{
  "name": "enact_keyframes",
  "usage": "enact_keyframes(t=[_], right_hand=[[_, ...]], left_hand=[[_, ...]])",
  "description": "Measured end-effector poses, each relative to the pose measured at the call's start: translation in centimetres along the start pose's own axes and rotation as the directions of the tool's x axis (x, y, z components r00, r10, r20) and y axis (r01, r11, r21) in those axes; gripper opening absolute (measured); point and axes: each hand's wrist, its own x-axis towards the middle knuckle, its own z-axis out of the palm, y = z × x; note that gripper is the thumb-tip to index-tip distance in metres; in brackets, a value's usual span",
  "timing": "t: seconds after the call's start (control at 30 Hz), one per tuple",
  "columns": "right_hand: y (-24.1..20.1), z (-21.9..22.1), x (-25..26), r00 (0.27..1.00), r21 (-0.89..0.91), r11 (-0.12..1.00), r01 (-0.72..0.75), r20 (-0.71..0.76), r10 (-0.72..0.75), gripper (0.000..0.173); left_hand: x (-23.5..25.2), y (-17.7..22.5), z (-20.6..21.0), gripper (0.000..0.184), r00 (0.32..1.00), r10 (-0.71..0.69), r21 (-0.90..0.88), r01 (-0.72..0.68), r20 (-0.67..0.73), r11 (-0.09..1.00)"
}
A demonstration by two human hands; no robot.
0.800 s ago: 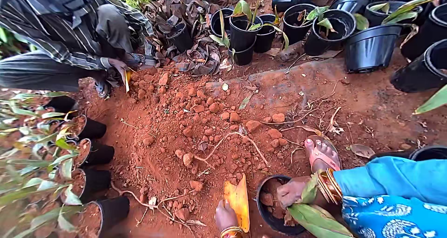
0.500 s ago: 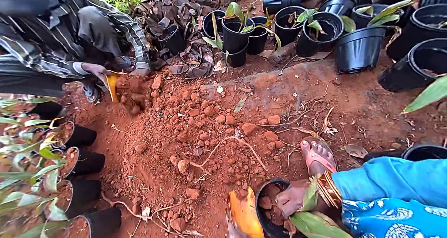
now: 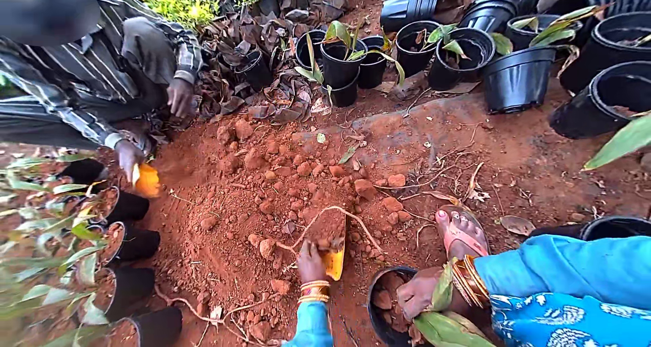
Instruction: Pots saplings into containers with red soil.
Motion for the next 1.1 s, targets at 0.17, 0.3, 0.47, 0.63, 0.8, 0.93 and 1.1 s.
enact_keyframes(t=[0.17,0.3,0.47,0.63,0.8,0.93,1.1], right_hand=[[4.1,0.8,1.1,0.984,0.032,0.984,0.175,-0.028,-0.174,0.026],[5.7,0.9,2.1,0.985,0.251,0.952,0.174,-0.066,-0.163,0.019],[7.8,2.4,2.6,0.922,0.085,0.923,0.374,-0.143,-0.361,0.02],[8.9,2.2,3.3,0.916,0.165,0.902,0.4,-0.113,-0.386,0.019],[5.0,1.9,2.1,0.977,0.353,0.912,0.208,-0.126,-0.174,0.011],[-2.8,1.5,-0.2,0.982,0.353,0.934,-0.055,-0.151,0.115,0.016],[3.0,1.8,1.7,0.979,0.121,0.977,0.177,-0.128,-0.162,0.022]], left_hand=[[-7.2,4.3,-9.4,0.035,0.974,0.16,0.398,-0.213,0.162,0.892],[-11.5,12.1,-11.1,0.034,0.825,-0.048,0.658,-0.413,0.564,0.63],[-14.4,17.0,-9.6,0.033,0.729,-0.176,0.702,-0.519,0.661,0.488],[-13.6,6.2,-14.2,0.035,0.931,-0.161,0.611,-0.078,0.327,0.788],[-18.8,-9.7,-8.1,0.038,0.874,-0.487,0.271,0.469,-0.003,0.84],[-13.6,-9.3,-4.2,0.042,0.771,-0.636,0.144,0.633,-0.03,0.761],[-7.7,-11.7,-2.1,0.04,0.783,-0.568,0.219,0.619,-0.255,0.754]])
